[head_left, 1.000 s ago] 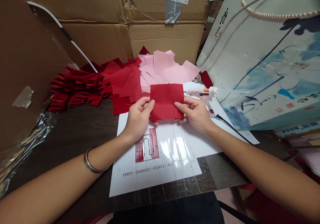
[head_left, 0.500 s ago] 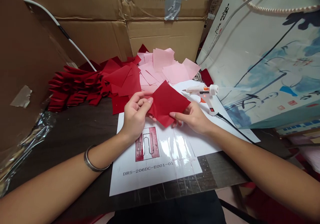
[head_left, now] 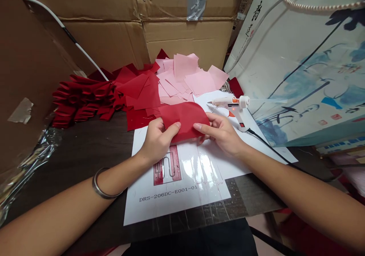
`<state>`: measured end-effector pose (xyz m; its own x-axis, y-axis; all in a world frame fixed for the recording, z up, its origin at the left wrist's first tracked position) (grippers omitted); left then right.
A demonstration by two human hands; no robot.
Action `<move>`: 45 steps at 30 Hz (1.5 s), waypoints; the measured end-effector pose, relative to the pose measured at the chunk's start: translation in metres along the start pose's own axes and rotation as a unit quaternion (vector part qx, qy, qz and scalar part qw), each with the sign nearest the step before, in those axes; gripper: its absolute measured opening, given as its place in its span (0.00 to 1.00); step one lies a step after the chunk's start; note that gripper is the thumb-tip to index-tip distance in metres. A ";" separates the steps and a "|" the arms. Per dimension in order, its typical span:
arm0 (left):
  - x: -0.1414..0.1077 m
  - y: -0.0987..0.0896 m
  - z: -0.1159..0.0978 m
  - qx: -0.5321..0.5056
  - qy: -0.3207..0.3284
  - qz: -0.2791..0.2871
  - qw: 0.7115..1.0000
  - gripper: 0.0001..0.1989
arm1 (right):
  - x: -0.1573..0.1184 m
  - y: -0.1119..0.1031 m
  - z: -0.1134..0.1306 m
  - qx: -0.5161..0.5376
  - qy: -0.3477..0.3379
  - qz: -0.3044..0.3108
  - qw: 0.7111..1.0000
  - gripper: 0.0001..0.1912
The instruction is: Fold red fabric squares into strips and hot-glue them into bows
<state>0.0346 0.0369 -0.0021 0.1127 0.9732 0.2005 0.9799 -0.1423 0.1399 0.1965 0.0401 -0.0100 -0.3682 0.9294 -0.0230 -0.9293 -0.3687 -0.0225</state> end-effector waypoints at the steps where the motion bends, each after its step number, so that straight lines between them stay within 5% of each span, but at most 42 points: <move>1: 0.000 0.000 0.000 0.010 -0.002 0.007 1.000 0.09 | 0.000 0.000 0.000 0.001 0.000 0.000 1.000 0.14; 6: 0.001 -0.002 -0.003 0.067 0.016 -0.022 0.997 0.09 | -0.002 0.005 0.000 -0.034 0.008 -0.021 0.999 0.11; 16: 0.001 0.002 0.002 0.002 -0.002 -0.011 1.000 0.17 | -0.002 0.000 0.004 -0.031 0.013 -0.092 0.995 0.15; 22: -0.002 0.007 -0.004 -0.077 0.013 0.050 0.996 0.20 | -0.004 -0.001 0.009 -0.090 -0.034 -0.104 0.990 0.12; 27: -0.002 0.011 -0.002 -0.021 -0.017 0.076 0.997 0.22 | -0.008 0.004 0.010 -0.119 -0.054 -0.080 0.988 0.13; 33: 0.001 0.009 -0.001 -0.016 -0.022 0.027 0.999 0.16 | -0.011 0.011 0.007 -0.085 -0.057 -0.036 0.994 0.11; 39: 0.001 0.010 -0.002 -0.016 0.017 0.025 0.999 0.10 | -0.013 0.017 0.005 -0.064 -0.055 0.029 0.996 0.13; 45: 0.000 0.006 -0.002 -0.005 0.005 0.011 1.000 0.12 | -0.010 0.016 0.004 -0.091 -0.040 0.006 0.995 0.08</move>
<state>0.0401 0.0356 0.0010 0.1329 0.9677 0.2142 0.9753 -0.1661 0.1454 0.1854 0.0247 -0.0064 -0.3877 0.9201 0.0560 -0.9068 -0.3697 -0.2027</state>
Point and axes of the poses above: each hand's wrist, its own x-axis towards the middle knuckle, its own y-axis out of the palm, z = x × y, the point moved 5 cm from there along x, towards the middle knuckle, and after that the axes turned 11 degrees about -x, right-handed, at the moved point
